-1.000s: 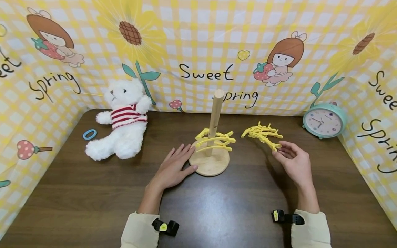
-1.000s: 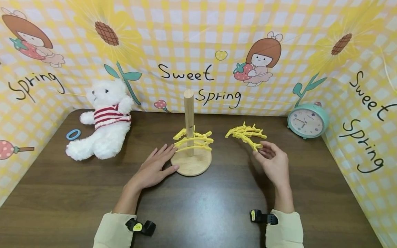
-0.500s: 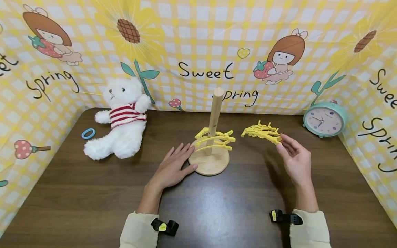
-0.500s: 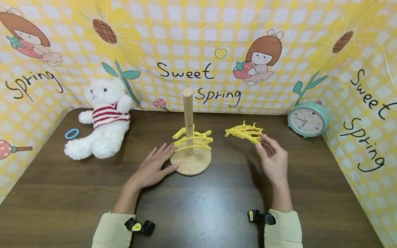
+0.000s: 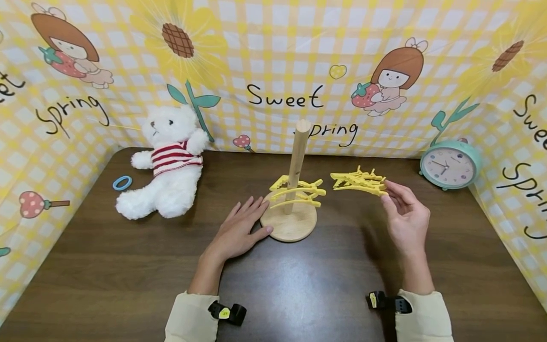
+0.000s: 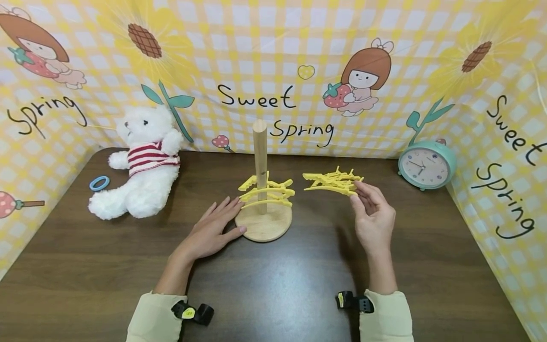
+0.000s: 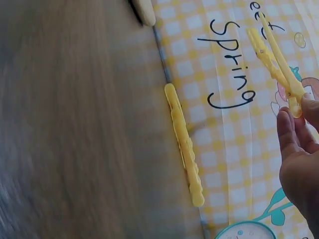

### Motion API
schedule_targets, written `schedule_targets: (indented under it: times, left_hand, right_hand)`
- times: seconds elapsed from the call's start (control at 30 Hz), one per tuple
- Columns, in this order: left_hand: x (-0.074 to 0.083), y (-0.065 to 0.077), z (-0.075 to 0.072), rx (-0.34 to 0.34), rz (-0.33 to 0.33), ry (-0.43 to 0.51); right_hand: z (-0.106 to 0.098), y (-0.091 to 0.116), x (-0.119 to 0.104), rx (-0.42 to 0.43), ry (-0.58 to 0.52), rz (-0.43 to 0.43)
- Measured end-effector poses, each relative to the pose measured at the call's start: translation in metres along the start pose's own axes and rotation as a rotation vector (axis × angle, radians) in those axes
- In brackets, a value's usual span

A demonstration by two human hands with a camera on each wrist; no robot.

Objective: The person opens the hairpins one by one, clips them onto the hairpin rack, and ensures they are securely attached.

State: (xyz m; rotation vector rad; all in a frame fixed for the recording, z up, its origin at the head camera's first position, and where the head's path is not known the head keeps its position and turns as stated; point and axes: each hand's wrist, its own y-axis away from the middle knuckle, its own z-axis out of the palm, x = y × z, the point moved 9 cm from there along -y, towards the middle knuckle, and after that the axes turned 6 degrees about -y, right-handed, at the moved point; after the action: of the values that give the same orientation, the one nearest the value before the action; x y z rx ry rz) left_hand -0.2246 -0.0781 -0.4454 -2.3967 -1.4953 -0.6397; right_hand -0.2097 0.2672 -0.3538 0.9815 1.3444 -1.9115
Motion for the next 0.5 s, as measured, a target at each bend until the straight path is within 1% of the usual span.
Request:
schedule_targets:
  times: [0.2,0.27,0.33,0.5]
  left_hand:
    - [0.001,0.001,-0.001,0.004,0.005,0.004]
    - [0.000,0.001,-0.001,0.004,0.004,0.004]
    - [0.000,0.001,-0.001,0.004,0.004,0.005]
    - [0.000,0.001,0.000,0.003,0.005,0.010]
  right_hand:
    - [0.008,0.001,-0.003,-0.015,-0.099,-0.045]
    - [0.010,0.001,-0.005,-0.015,-0.097,-0.054]
    - [0.012,0.002,-0.006,-0.007,-0.120,-0.056]
    - [0.018,0.003,-0.007,0.005,-0.075,-0.063]
